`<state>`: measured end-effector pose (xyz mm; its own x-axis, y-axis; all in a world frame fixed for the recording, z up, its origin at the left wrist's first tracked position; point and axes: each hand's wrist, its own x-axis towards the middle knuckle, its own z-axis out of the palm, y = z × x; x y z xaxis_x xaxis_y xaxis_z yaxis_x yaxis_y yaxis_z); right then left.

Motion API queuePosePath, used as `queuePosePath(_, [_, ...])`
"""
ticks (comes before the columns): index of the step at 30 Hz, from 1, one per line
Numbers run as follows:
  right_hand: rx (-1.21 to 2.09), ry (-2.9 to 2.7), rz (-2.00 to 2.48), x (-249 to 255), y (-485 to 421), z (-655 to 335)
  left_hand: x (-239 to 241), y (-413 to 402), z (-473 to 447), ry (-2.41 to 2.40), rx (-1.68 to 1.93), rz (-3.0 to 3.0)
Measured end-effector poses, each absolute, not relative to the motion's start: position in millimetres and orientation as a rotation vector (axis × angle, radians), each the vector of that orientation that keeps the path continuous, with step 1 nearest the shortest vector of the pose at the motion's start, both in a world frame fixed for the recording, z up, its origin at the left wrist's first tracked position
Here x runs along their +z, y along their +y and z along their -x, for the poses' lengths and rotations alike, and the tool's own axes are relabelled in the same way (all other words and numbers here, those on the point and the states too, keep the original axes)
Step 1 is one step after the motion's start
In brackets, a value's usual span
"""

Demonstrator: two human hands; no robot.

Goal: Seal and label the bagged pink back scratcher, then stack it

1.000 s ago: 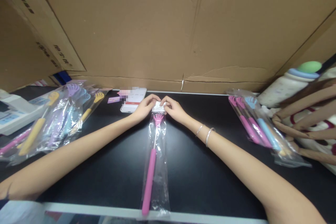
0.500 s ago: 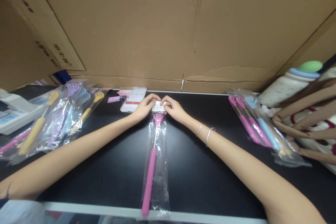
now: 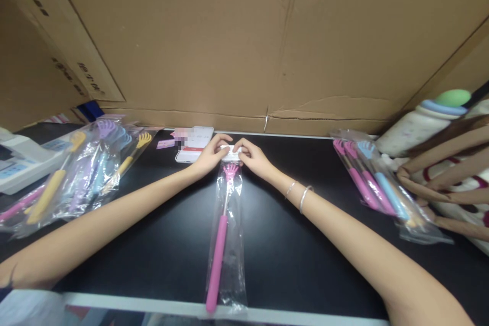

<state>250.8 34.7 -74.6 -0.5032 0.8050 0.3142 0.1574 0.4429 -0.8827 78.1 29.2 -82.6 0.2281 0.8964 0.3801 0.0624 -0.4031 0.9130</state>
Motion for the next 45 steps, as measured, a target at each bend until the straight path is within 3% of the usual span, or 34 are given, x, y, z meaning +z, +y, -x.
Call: queuePosePath(45, [1.042, -1.903, 0.844, -79.2, 36.4, -250.3, -82.4, 29.5, -78.4, 0.88, 1.238, -1.719])
